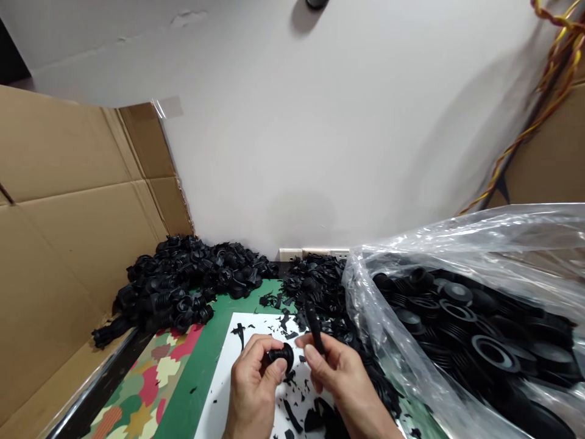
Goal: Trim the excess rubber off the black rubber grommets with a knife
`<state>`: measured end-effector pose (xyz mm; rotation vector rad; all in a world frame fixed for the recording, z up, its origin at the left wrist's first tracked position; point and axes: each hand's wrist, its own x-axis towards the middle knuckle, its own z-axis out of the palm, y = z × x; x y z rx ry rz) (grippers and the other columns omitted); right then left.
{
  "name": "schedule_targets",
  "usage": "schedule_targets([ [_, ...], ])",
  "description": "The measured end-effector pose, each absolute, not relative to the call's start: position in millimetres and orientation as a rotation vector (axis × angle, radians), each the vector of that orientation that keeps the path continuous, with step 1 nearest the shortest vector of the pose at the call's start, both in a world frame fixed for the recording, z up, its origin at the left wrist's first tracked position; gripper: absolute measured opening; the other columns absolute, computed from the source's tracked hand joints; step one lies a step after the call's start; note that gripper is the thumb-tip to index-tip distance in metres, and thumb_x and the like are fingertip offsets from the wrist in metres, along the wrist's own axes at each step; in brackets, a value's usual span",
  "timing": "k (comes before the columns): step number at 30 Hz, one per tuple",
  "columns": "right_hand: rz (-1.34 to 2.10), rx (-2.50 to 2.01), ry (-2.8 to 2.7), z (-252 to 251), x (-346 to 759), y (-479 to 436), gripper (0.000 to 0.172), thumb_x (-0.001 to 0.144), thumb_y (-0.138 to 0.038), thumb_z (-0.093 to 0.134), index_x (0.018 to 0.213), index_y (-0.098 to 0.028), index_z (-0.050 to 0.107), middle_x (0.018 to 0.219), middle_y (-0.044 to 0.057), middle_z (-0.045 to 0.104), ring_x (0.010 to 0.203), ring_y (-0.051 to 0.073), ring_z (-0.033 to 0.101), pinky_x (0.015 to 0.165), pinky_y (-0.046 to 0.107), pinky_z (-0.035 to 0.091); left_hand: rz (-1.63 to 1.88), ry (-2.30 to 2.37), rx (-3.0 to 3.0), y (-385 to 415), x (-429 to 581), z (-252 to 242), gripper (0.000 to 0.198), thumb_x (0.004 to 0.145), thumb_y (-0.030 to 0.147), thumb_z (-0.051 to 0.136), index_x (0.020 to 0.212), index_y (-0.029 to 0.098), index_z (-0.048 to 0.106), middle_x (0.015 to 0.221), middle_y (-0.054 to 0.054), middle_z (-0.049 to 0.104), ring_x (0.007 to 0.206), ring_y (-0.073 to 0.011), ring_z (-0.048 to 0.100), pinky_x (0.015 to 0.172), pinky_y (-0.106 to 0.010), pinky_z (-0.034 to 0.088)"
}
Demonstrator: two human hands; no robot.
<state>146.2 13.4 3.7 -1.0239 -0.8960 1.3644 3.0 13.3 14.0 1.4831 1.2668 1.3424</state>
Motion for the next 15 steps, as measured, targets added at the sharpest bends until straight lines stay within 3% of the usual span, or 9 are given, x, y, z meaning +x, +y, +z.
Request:
schedule_targets([
  [6, 1.308, -0.937, -0.743, 9, 166, 14, 0.048, 0.062, -0.058, 0.074, 0.085, -0.016, 0.073, 0.063, 0.0, 0.056, 0.064, 0.017, 0.05, 0.059, 0.026, 0.04, 1.334, 1.298, 1.467, 13, 1, 11, 0.009, 0.072, 0.022, 0.064, 0.079, 0.019, 0.069, 0.081, -0.004, 0.062, 0.067, -0.0191, 0.057, 0.057, -0.025, 0.045],
  [11, 1.188, -0.999, -0.892, -1, 165, 17, 0.049, 0.067, -0.062, 0.068, 0.082, -0.016, 0.072, 0.048, -0.003, 0.047, 0.049, 0.014, 0.043, 0.048, 0.025, 0.036, 1.326, 1.306, 1.536, 12, 1, 11, 0.007, 0.073, 0.02, 0.063, 0.078, 0.019, 0.069, 0.082, -0.004, 0.063, 0.067, -0.0191, 0.057, 0.059, -0.026, 0.046],
  [15, 1.199, -0.945, -1.003, 2, 161, 14, 0.04, 0.066, -0.053, 0.074, 0.08, -0.017, 0.066, 0.046, -0.006, 0.047, 0.042, 0.011, 0.041, 0.043, 0.023, 0.033, 1.319, 1.295, 1.647, 11, 1, 11, 0.009, 0.076, 0.02, 0.059, 0.078, 0.02, 0.068, 0.081, -0.004, 0.063, 0.071, -0.0204, 0.058, 0.062, -0.027, 0.045],
])
